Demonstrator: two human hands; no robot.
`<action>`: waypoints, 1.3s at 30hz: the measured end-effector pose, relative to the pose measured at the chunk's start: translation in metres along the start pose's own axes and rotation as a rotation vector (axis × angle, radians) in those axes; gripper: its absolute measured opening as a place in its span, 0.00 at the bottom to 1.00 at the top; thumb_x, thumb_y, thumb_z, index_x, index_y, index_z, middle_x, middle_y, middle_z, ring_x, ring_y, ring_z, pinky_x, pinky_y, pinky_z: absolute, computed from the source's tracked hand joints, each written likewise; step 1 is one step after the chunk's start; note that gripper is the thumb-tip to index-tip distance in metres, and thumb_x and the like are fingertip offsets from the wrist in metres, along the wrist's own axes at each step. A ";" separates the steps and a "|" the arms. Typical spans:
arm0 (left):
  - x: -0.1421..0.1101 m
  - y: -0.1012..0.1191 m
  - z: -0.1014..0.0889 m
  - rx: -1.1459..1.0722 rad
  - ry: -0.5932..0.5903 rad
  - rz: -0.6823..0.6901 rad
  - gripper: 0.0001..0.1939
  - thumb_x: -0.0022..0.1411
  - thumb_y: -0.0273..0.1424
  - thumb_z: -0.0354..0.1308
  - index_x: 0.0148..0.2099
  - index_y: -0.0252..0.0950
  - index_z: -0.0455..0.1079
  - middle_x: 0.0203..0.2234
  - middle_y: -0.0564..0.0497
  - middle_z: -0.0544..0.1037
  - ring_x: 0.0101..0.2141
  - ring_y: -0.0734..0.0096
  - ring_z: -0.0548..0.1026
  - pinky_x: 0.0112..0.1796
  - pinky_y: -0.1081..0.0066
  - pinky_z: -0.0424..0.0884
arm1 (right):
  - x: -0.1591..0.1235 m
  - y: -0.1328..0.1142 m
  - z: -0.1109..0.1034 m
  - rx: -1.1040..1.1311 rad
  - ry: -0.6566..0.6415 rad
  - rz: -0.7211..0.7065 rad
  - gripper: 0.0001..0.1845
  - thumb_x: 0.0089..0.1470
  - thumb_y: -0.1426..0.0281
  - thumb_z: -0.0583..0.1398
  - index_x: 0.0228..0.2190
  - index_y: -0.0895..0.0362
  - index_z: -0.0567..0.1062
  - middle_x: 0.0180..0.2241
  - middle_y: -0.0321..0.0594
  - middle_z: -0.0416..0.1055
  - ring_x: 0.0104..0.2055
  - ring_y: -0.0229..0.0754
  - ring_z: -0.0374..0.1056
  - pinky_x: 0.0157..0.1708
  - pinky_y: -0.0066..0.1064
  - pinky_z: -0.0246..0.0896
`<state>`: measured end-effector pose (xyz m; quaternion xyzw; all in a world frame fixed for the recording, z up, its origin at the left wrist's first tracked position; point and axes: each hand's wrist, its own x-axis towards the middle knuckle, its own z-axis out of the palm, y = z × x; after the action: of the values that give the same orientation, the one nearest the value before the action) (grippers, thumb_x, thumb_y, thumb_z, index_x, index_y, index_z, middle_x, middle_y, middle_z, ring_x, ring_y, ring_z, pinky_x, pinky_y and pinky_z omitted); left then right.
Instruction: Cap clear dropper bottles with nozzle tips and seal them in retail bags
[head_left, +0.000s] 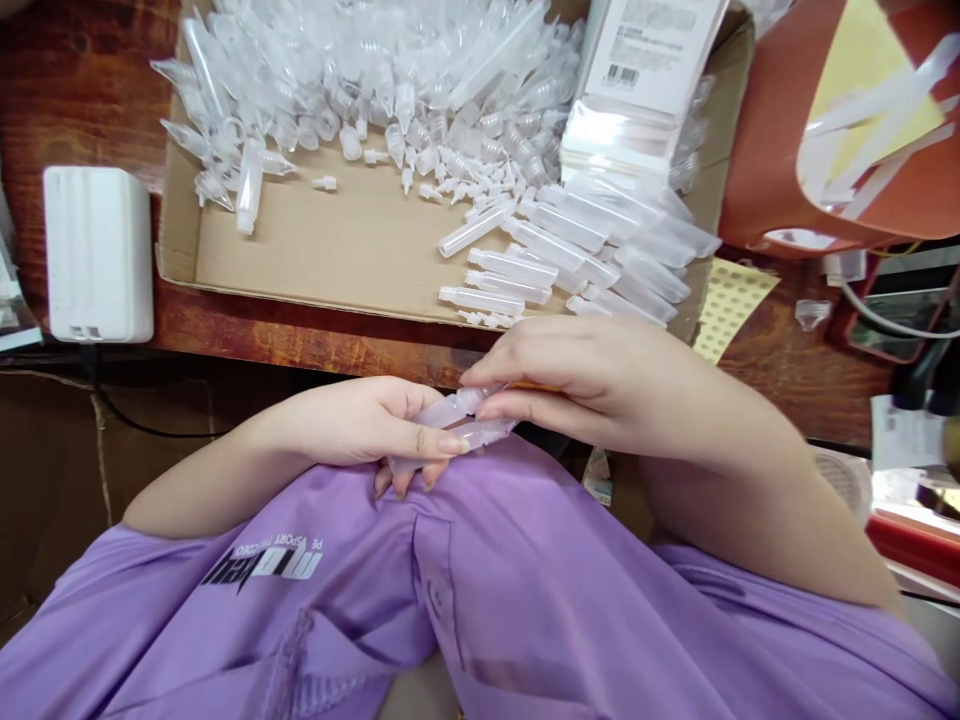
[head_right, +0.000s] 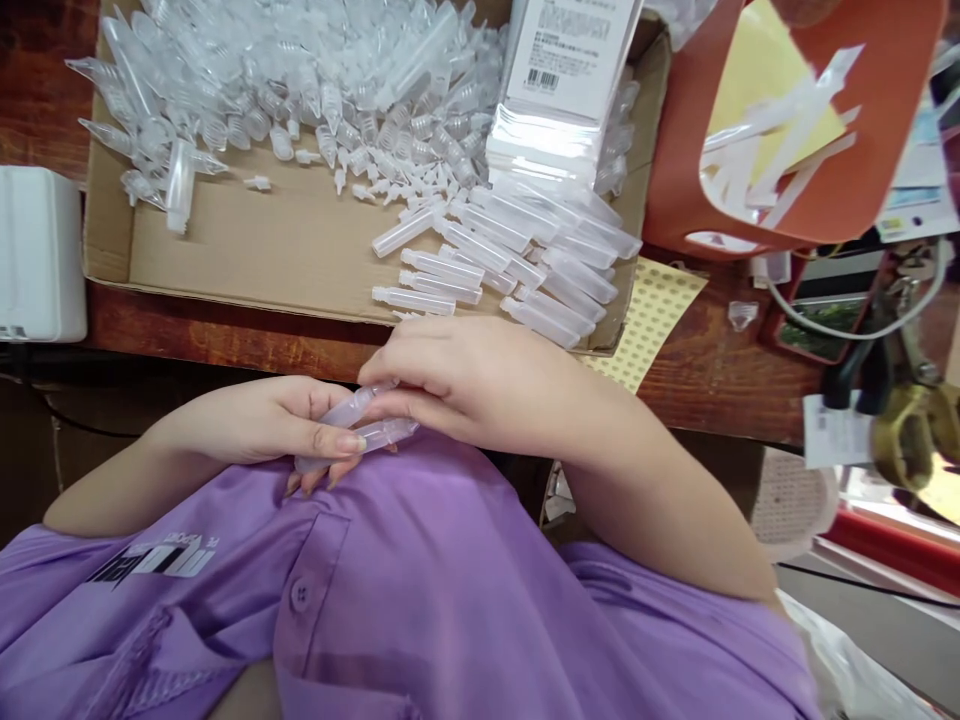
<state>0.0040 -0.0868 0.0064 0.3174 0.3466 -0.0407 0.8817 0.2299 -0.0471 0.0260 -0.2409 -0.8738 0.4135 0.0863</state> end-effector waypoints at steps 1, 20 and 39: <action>0.001 0.000 0.000 0.006 -0.005 -0.002 0.20 0.58 0.46 0.64 0.31 0.33 0.68 0.23 0.56 0.73 0.18 0.82 0.68 0.21 0.80 0.66 | 0.000 0.001 0.001 -0.046 -0.012 0.025 0.21 0.67 0.61 0.50 0.33 0.57 0.78 0.31 0.43 0.75 0.32 0.40 0.70 0.31 0.31 0.61; -0.002 -0.007 0.010 0.137 0.117 0.072 0.22 0.61 0.49 0.60 0.30 0.33 0.67 0.18 0.57 0.67 0.19 0.81 0.64 0.21 0.79 0.57 | 0.008 -0.008 0.005 -0.209 -0.169 0.053 0.21 0.66 0.61 0.48 0.36 0.59 0.76 0.31 0.45 0.73 0.32 0.42 0.66 0.31 0.31 0.52; 0.011 0.013 0.019 -0.544 0.485 0.456 0.08 0.68 0.32 0.54 0.38 0.32 0.69 0.39 0.44 0.82 0.44 0.65 0.80 0.47 0.66 0.74 | -0.011 -0.017 0.049 0.794 0.401 0.537 0.28 0.62 0.46 0.51 0.28 0.55 0.74 0.23 0.35 0.68 0.22 0.34 0.60 0.23 0.28 0.57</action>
<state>0.0272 -0.0865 0.0168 0.1424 0.4631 0.3238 0.8127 0.2165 -0.0952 0.0075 -0.4797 -0.5233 0.6665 0.2276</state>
